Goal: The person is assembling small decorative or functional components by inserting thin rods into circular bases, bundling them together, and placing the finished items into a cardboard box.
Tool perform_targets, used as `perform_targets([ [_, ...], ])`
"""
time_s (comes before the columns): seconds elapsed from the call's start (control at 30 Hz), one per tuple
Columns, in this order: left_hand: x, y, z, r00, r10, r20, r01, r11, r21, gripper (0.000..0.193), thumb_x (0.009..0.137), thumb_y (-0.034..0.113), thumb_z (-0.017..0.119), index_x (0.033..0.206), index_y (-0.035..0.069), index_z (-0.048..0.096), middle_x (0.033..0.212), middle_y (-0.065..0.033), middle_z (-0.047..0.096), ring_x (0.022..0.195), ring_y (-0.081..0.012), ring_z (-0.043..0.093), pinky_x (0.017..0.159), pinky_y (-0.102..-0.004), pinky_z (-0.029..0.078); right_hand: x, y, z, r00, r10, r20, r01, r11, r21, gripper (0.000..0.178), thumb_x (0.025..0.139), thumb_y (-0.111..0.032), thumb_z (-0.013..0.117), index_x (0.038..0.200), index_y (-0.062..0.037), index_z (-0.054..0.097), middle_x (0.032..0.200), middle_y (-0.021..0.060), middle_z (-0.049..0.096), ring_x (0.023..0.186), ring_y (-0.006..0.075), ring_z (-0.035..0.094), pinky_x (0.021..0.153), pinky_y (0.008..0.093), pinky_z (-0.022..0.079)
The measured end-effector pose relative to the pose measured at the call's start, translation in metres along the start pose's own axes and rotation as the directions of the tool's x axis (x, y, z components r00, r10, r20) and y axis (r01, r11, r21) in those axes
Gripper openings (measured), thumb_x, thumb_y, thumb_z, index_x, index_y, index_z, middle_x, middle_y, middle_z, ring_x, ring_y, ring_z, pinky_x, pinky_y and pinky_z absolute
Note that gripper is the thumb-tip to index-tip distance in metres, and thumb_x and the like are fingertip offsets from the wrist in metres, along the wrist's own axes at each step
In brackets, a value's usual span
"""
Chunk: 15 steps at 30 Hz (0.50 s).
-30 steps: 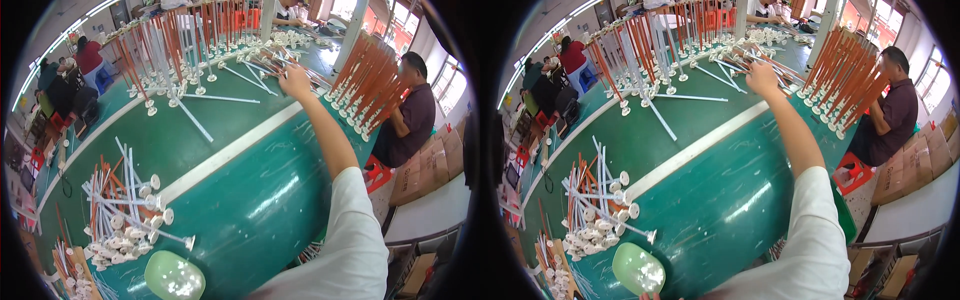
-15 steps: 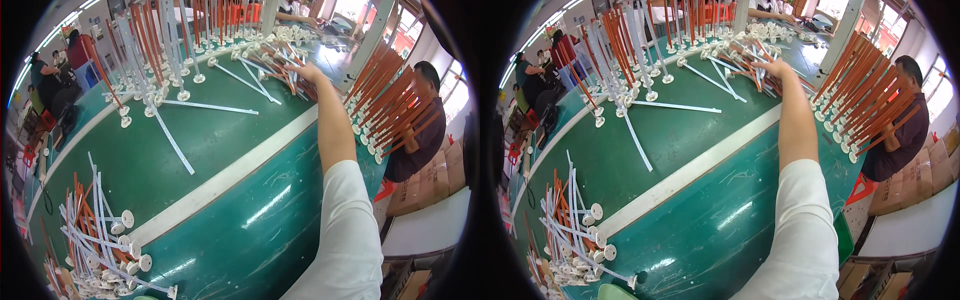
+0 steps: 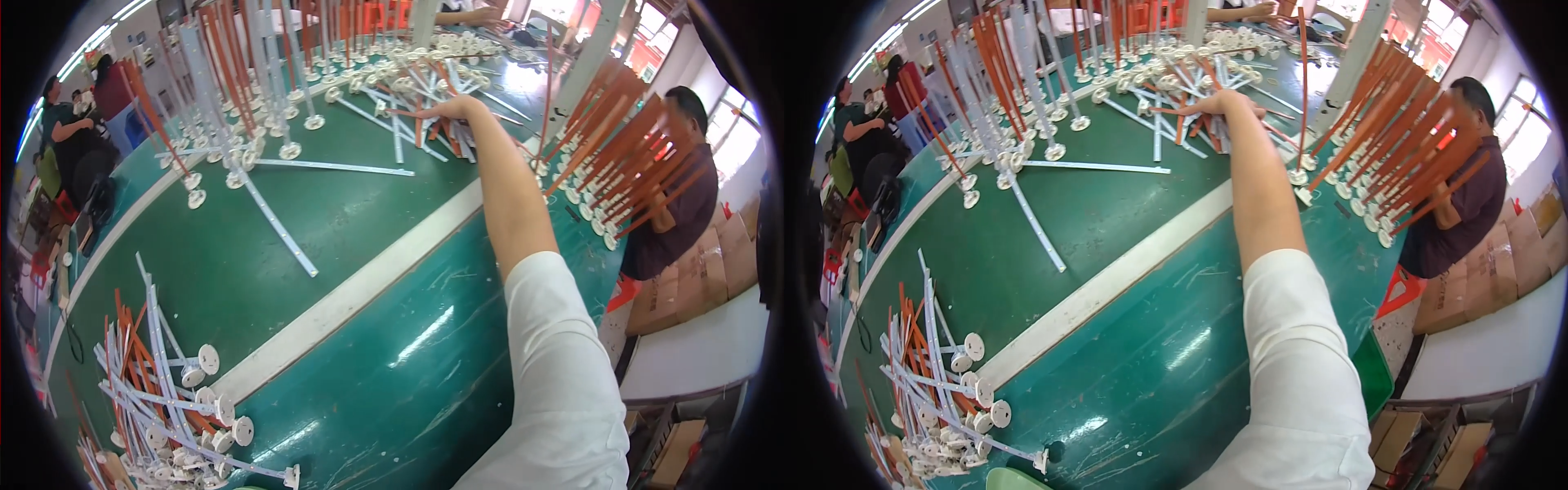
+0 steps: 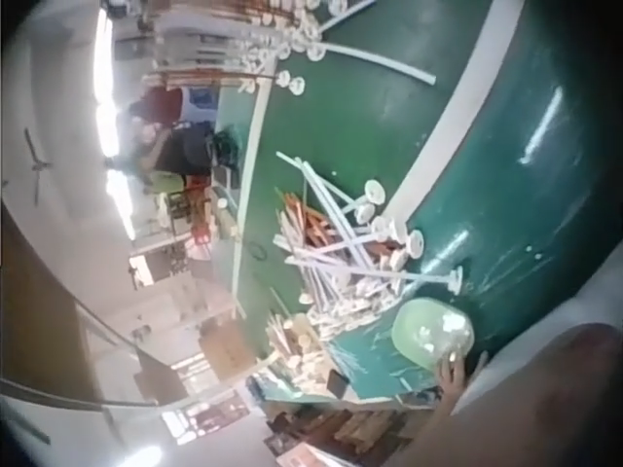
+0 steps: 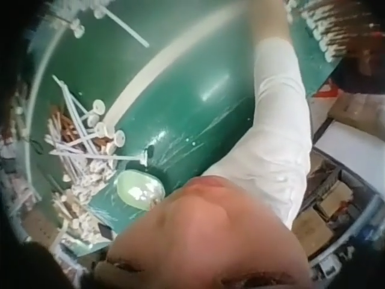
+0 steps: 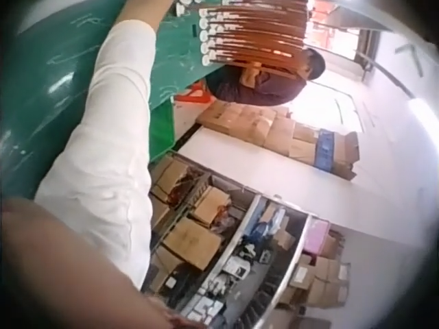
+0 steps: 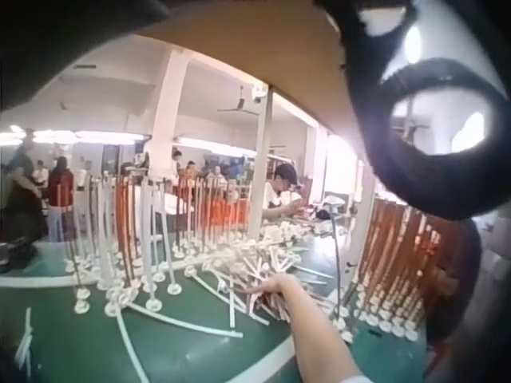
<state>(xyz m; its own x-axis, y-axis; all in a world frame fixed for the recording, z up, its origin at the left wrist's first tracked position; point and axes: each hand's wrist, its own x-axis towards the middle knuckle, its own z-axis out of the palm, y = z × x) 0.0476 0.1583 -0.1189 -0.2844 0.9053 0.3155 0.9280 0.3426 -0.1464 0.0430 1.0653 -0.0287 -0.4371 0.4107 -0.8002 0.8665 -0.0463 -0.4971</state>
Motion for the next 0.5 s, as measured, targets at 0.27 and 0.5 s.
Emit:
perform_targets([
  [0.27,0.02,-0.006,-0.002,0.996,0.083,-0.027,-0.083,0.996,-0.018,0.048,0.083,0.03,0.074,0.129,0.024,0.06,0.135,-0.0165,0.05,0.112,-0.036,0.057,0.087,-0.0498,0.047,-0.027,0.006,0.053,0.523,0.046,-0.851,-0.149,0.988,-0.038,0.13,0.038,-0.074,0.082,0.143,-0.0097,0.043,0.149,0.0195,0.036,0.138,0.0374,0.032,0.11,0.0581,0.021],
  [0.5,0.063,0.008,-0.03,0.996,0.073,0.057,-0.075,0.997,0.028,0.032,0.09,0.022,0.062,0.122,0.022,0.065,0.13,-0.0179,0.052,0.106,-0.0379,0.059,0.081,-0.0481,0.049,-0.038,0.008,0.066,0.5,0.015,-0.866,-0.143,0.988,-0.066,0.127,0.038,-0.074,0.082,0.141,-0.009,0.044,0.146,0.0196,0.039,0.136,0.0363,0.035,0.109,0.0558,0.025],
])
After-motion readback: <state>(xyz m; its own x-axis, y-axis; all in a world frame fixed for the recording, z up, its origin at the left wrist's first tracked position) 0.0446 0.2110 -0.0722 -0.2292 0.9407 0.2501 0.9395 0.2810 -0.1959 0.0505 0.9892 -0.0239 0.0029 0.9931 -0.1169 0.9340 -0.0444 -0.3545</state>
